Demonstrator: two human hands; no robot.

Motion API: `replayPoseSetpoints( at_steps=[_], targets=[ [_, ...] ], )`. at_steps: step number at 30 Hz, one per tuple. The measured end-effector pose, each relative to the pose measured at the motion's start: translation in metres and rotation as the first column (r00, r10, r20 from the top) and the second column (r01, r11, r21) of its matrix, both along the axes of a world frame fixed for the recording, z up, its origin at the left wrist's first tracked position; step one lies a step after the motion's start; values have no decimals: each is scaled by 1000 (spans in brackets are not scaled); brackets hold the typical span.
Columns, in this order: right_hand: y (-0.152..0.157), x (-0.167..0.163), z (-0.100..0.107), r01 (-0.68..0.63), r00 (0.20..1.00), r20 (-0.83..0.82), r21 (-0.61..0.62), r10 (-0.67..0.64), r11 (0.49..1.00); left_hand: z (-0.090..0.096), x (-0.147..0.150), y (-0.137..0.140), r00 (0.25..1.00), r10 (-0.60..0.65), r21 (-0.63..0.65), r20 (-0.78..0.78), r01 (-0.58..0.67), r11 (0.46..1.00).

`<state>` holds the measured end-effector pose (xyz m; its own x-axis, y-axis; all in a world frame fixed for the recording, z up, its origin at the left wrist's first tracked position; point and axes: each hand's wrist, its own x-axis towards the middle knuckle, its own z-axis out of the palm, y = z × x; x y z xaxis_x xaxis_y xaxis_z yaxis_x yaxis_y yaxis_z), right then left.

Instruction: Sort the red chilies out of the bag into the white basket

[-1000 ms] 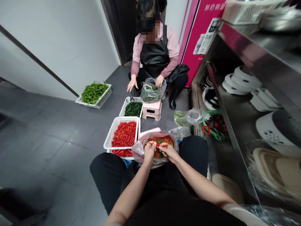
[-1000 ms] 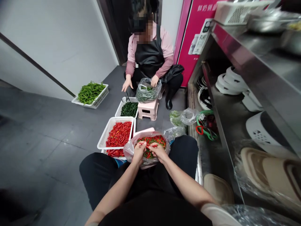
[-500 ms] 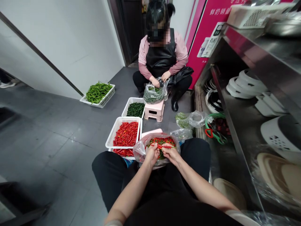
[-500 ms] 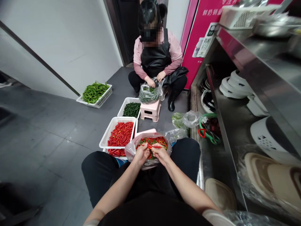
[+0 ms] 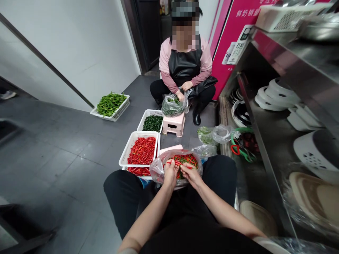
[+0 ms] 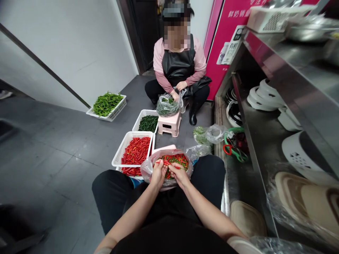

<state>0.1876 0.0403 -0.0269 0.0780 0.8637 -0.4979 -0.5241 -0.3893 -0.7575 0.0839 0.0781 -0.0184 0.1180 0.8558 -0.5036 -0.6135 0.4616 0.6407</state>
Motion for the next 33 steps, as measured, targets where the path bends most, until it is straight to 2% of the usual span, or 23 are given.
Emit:
replayPoseSetpoints(
  at_steps=[4,8,11,13,16,19,22,24,25,27,28,30,33],
  targets=[
    [-1,-1,0,42,998,-44,-8,-42,999,-2,0,-3,999,23,-59,39,-20,998],
    [-1,-4,-3,38,999,-24,-20,-39,999,-6,-1,-4,998,35,-32,51,-33,999],
    [-1,-6,-6,9,995,103,50,-14,999,-8,-4,-2,993,63,-177,101,-45,983],
    [-2,-6,-4,-43,977,212,139,13,989,-7,-8,1,986,14,-299,166,36,954],
    [-6,1,5,-191,937,329,198,119,961,0,-17,3,953,-116,-377,280,221,899],
    [-7,12,13,-338,903,338,182,264,923,6,-24,5,920,-203,-443,335,344,828],
    [-4,20,19,-493,852,295,175,433,852,12,-24,7,900,-280,-451,334,413,791],
    [1,22,20,-556,824,239,170,514,813,12,-22,10,905,-298,-410,305,407,816],
    [3,21,19,-542,835,203,150,511,827,11,-20,11,924,-272,-391,268,363,846],
    [8,20,13,-413,902,165,63,398,909,6,-17,14,979,-163,-324,125,195,926],
    [10,20,9,-330,929,181,14,322,944,3,-17,15,994,-104,-265,22,107,958],
    [12,18,1,-246,931,268,-36,246,969,-6,-16,16,983,-45,-116,-178,25,993],
    [11,14,-5,-326,843,452,-3,292,945,-16,-16,14,931,-44,28,-363,58,998]
  ],
)
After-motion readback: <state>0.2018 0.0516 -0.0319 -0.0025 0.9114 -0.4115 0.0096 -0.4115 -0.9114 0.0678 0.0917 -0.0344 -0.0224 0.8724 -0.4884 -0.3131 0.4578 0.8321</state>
